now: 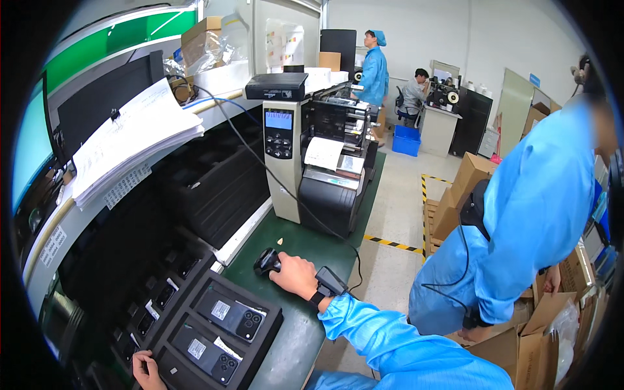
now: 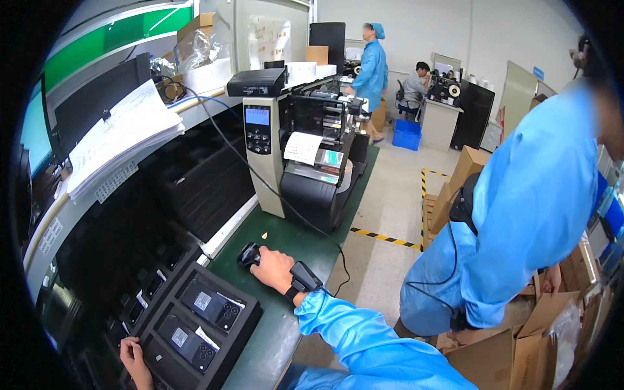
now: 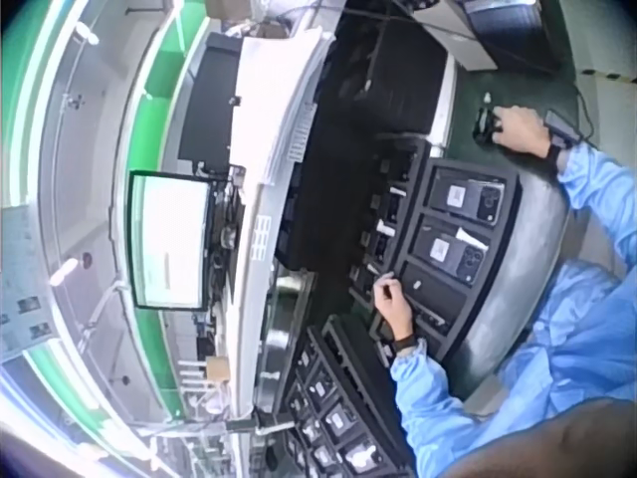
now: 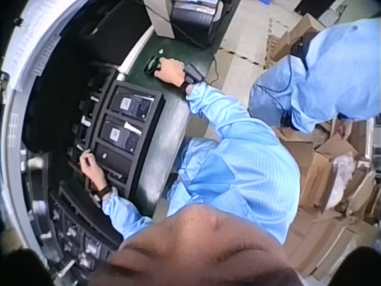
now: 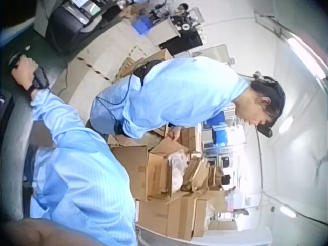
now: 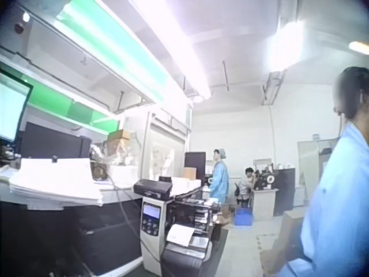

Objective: Scanning barcodes on smartphone packaging boxes and applying printed labels to them.

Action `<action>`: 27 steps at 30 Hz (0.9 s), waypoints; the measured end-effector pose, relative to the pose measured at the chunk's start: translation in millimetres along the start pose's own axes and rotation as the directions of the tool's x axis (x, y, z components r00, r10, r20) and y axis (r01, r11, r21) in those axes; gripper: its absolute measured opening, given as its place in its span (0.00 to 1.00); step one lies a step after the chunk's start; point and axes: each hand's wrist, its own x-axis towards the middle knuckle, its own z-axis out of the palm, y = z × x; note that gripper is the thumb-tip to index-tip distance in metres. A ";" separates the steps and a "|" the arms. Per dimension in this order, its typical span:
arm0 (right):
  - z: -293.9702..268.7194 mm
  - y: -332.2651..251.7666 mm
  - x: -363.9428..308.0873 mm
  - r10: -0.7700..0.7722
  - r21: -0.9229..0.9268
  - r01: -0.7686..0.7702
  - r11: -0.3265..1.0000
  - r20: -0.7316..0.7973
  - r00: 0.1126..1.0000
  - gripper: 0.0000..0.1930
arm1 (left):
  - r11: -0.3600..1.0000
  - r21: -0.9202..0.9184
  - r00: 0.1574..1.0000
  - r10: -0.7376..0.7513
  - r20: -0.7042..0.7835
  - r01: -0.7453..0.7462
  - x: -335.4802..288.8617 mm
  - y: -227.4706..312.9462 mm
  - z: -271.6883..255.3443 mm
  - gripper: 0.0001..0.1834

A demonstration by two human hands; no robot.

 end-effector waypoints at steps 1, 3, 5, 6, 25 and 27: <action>0.3 0.1 -0.7 0.003 -0.006 -0.003 1.000 0.004 1.000 0.22 | 1.000 0.009 0.999 -0.022 0.028 0.022 -0.8 -2.1 -0.9 0.07; 0.7 0.2 -1.0 0.004 -0.012 -0.004 1.000 -0.014 1.000 0.24 | 1.000 0.009 1.000 -0.003 -0.013 0.004 0.9 -7.5 2.1 0.05; 1.0 1.0 -0.9 -0.004 -0.006 0.004 1.000 -0.014 1.000 0.27 | 0.999 -0.029 0.998 0.012 -0.067 -0.014 0.9 -11.0 5.2 0.06; 1.1 1.4 -0.5 -0.009 -0.010 0.008 1.000 -0.020 1.000 0.28 | 1.000 0.013 0.998 -0.014 -0.065 0.015 0.3 -11.3 5.2 0.05; -113.0 -6.7 119.6 0.326 0.996 0.084 -0.005 -0.078 0.942 0.26 | 0.999 0.021 0.996 0.028 -0.079 -0.027 0.3 -0.3 12.6 0.06; -116.7 -11.7 138.7 0.314 0.996 0.034 -0.088 -0.005 0.950 0.26 | 0.999 0.010 0.995 0.039 -0.095 -0.038 0.8 1.8 12.9 0.06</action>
